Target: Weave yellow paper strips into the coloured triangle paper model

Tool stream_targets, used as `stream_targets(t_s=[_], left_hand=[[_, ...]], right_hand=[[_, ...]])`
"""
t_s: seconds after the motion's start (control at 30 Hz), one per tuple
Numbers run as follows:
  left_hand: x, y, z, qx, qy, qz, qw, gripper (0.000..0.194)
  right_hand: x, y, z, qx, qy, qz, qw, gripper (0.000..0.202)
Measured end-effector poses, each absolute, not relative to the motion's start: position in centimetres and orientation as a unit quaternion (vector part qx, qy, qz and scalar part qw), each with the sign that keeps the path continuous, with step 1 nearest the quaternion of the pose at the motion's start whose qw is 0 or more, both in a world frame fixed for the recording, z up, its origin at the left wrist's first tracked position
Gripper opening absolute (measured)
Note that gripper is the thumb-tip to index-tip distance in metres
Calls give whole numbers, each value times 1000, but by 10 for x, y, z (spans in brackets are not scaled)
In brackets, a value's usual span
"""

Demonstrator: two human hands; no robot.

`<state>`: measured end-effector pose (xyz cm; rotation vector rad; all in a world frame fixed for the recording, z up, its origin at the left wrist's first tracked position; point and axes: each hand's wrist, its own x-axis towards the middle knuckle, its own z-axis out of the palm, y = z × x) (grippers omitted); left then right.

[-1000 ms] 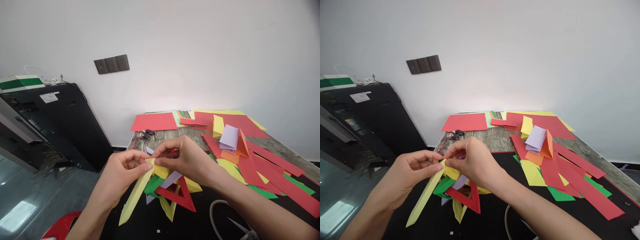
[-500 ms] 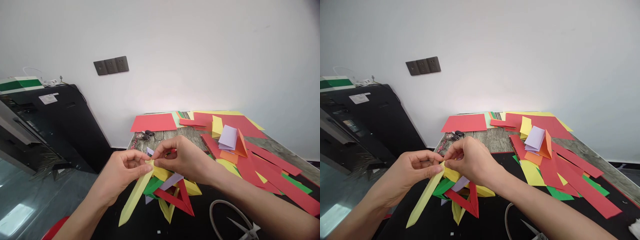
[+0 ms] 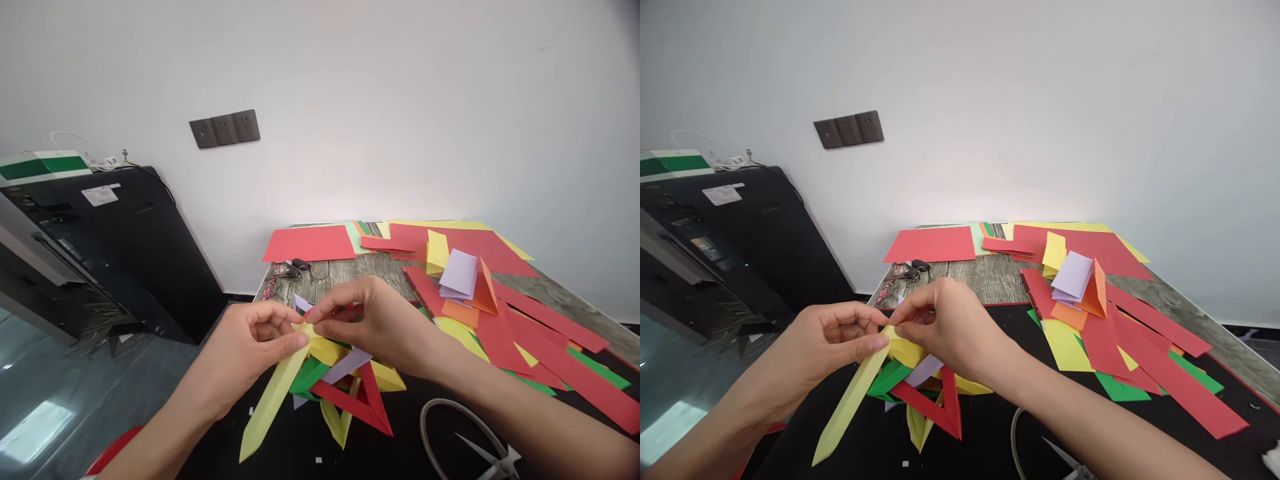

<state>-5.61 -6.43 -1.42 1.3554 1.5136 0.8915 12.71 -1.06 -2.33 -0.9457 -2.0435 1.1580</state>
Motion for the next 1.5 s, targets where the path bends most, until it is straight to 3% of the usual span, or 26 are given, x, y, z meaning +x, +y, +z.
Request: stream_targets(t_s=[0.2, 0.4, 0.63, 1.0, 1.23, 1.37, 1.5], left_hand=[[-56, -68, -10, 549, 611, 353, 448, 28], [-56, -85, -18, 560, 608, 348, 442, 23], [-55, -98, -26, 652, 580, 358, 332, 8], [-58, -98, -27, 701, 545, 348, 301, 10], [-66, -88, -26, 698, 551, 338, 308, 7], [-67, -90, -27, 705, 546, 330, 310, 9], [-60, -96, -26, 685, 571, 347, 291, 10]], right_hand=[[127, -19, -31, -329, -774, 426, 332, 16], [127, -37, -40, -282, -816, 308, 400, 16], [134, -52, -54, -262, -809, 225, 477, 11], [141, -51, -51, -232, -857, 195, 417, 13], [141, -35, -41, -250, -830, 278, 414, 16], [161, -33, -29, -223, -860, 235, 394, 10], [177, -29, -24, -210, -910, 205, 292, 39]])
